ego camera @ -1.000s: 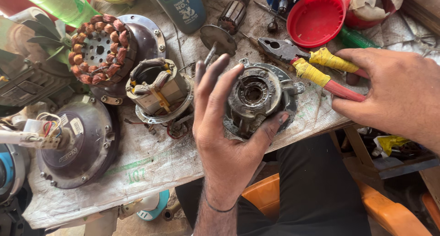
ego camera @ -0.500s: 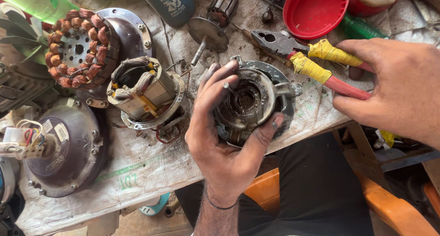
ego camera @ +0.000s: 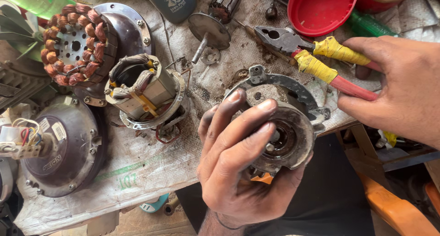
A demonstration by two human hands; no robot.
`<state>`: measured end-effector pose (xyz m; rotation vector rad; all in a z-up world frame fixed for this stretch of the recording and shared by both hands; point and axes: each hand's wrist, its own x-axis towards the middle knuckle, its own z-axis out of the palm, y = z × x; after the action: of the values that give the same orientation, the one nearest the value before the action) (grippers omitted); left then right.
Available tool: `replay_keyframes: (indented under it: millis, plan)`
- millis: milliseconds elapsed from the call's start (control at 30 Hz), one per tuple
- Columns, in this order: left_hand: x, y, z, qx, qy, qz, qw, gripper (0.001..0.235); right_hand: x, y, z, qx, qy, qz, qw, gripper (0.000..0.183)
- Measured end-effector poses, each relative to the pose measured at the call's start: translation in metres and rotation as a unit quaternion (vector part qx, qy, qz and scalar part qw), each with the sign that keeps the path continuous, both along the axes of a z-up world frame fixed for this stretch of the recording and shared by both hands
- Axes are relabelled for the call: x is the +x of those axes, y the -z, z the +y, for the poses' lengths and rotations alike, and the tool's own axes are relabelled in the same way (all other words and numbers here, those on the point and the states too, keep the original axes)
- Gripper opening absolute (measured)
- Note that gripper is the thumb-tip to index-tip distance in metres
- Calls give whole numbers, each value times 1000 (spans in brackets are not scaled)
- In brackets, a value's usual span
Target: The person cleans the interior of a small motor housing using a metal rod and pliers, then applies a dark paste from a container into the housing. The person continues to scrape and adjust the interior with pliers and a rod.
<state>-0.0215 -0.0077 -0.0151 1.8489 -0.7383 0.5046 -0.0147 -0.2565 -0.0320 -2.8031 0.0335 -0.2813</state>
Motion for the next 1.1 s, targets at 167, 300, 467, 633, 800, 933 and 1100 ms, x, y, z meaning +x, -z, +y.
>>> replay_keyframes:
  millis: [167,300,467,633,800,933,1100]
  plan:
    - [-2,-3,-1,19,-1,-13,1000,57,0,1,0,-22,-27,-49,998,77]
    - [-6,0,-2,47,-30,-31,998,59,0,1,-1,-11,-9,-24,1000,77]
    - [-6,6,-5,-2,-8,-20,1000,75,-1,1,0,-6,-13,-30,999,75]
    - [2,2,-2,18,-13,-40,999,72,-1,-4,3,-43,22,-3,999,75]
    - [25,5,-9,-80,-27,47,995,55,0,-18,1,10,73,68,995,78]
    - [31,10,-13,-90,-41,31,995,50,-14,-31,-1,210,-17,-103,972,70]
    - [33,18,-12,-58,-83,-4,995,53,-26,-59,0,161,-124,-79,976,78]
